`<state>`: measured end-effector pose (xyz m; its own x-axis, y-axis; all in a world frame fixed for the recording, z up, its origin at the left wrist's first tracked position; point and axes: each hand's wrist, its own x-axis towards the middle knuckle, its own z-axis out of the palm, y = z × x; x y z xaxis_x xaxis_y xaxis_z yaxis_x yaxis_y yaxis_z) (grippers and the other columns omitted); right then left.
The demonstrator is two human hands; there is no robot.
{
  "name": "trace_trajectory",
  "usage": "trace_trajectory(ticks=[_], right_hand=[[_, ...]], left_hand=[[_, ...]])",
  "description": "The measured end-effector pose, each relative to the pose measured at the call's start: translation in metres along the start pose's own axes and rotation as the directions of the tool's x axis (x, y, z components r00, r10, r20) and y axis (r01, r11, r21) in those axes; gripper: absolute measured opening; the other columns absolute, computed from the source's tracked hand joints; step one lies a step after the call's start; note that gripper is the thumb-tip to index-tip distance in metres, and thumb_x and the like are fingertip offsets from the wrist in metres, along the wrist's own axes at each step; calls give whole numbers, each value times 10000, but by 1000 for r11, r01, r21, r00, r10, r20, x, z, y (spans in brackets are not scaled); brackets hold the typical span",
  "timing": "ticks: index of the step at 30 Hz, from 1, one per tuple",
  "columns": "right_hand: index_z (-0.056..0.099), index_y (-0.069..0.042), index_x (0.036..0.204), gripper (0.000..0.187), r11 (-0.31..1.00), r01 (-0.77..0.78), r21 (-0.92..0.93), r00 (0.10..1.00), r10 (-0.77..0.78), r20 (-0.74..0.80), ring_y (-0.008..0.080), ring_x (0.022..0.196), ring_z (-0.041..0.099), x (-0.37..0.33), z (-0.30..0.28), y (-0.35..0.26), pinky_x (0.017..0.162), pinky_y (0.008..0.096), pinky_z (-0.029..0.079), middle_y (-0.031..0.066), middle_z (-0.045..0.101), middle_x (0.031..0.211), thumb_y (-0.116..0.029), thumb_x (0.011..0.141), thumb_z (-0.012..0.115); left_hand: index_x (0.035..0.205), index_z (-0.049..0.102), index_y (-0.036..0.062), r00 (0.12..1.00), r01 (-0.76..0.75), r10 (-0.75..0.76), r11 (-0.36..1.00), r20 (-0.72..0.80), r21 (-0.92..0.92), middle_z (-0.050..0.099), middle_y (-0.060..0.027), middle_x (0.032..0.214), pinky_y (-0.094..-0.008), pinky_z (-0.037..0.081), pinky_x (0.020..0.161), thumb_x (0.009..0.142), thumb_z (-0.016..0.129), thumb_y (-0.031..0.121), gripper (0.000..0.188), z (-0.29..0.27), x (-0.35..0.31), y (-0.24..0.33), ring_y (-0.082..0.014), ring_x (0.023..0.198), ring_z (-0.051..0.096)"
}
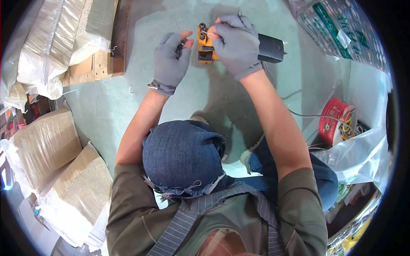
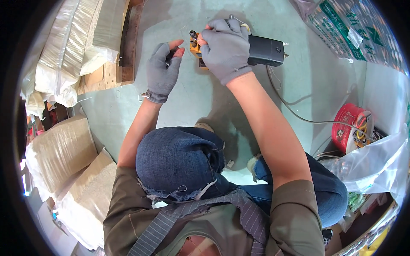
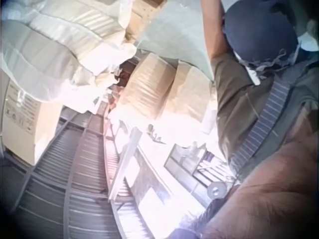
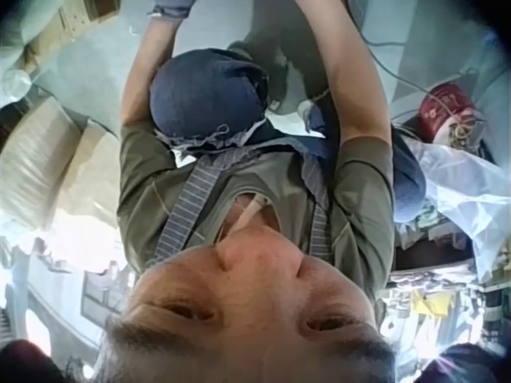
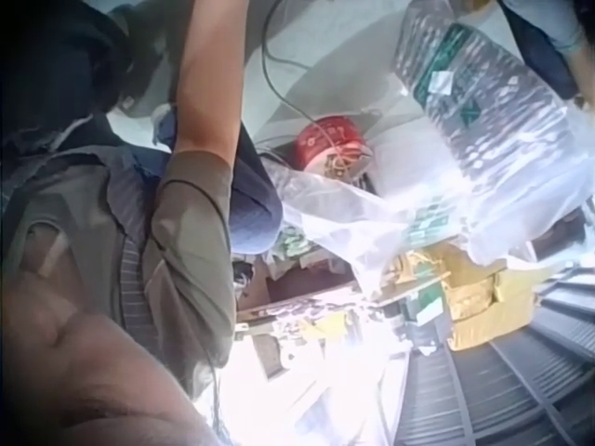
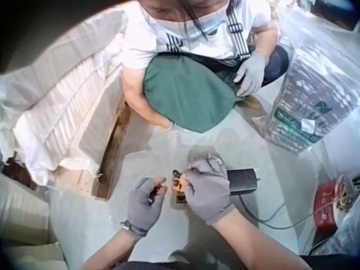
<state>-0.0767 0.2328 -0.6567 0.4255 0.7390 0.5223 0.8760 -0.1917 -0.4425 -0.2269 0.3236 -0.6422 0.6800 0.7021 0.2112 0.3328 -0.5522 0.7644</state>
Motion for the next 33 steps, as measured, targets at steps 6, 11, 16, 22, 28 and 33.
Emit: trace_trajectory(ticks=[6, 11, 16, 22, 28, 33], right_hand=[[680, -129, 797, 91, 999, 23, 36, 999, -24, 27, 239, 910, 563, 3, -3, 5, 826, 373, 428, 7, 618, 947, -187, 738, 642], [679, -120, 806, 95, 999, 30, 45, 998, -33, 54, 238, 908, 571, 4, -7, 7, 813, 371, 437, 13, 623, 947, -180, 745, 637], [679, -114, 809, 104, 998, 40, 39, 997, -43, 69, 233, 909, 573, 4, -7, 11, 802, 364, 440, 12, 626, 948, -186, 746, 639], [680, -122, 808, 105, 997, 66, 42, 994, -70, 82, 226, 901, 575, 6, -6, 9, 795, 365, 439, 10, 630, 953, -191, 739, 643], [681, -104, 835, 135, 985, 44, 165, 996, -56, 69, 238, 883, 574, 6, -11, 15, 799, 368, 434, 26, 637, 923, -194, 745, 637], [668, -88, 853, 148, 965, 106, 239, 984, -137, 117, 259, 838, 570, 12, -23, 9, 784, 362, 427, 46, 632, 859, -206, 774, 626]], left_hand=[[1004, 654, 51, 998, -39, 37, 999, -45, -27, 566, -77, 735, -272, 433, 552, 837, 625, 72, 171, 3, 2, -4, -151, 574, 529], [995, 656, 54, 996, -80, 78, 996, -50, -28, 560, -73, 730, -273, 424, 548, 835, 623, 70, 163, 4, 4, -6, -152, 576, 522], [994, 654, 52, 996, -80, 78, 996, -42, -29, 558, -74, 733, -270, 420, 545, 834, 620, 64, 164, 6, 5, -5, -151, 575, 517], [1002, 654, 51, 995, -89, 88, 995, -45, -33, 562, -79, 747, -264, 421, 547, 832, 615, 50, 174, 7, 4, -8, -146, 577, 516], [1056, 649, 38, 998, -61, 59, 996, -31, -62, 583, -56, 856, -227, 439, 631, 861, 624, 64, 198, 3, 8, -2, -103, 704, 547], [946, 651, 67, 938, -348, 346, 934, 32, 83, 581, -108, 827, -351, 473, 611, 803, 644, 128, 155, 1, 18, 6, -275, 692, 583]])
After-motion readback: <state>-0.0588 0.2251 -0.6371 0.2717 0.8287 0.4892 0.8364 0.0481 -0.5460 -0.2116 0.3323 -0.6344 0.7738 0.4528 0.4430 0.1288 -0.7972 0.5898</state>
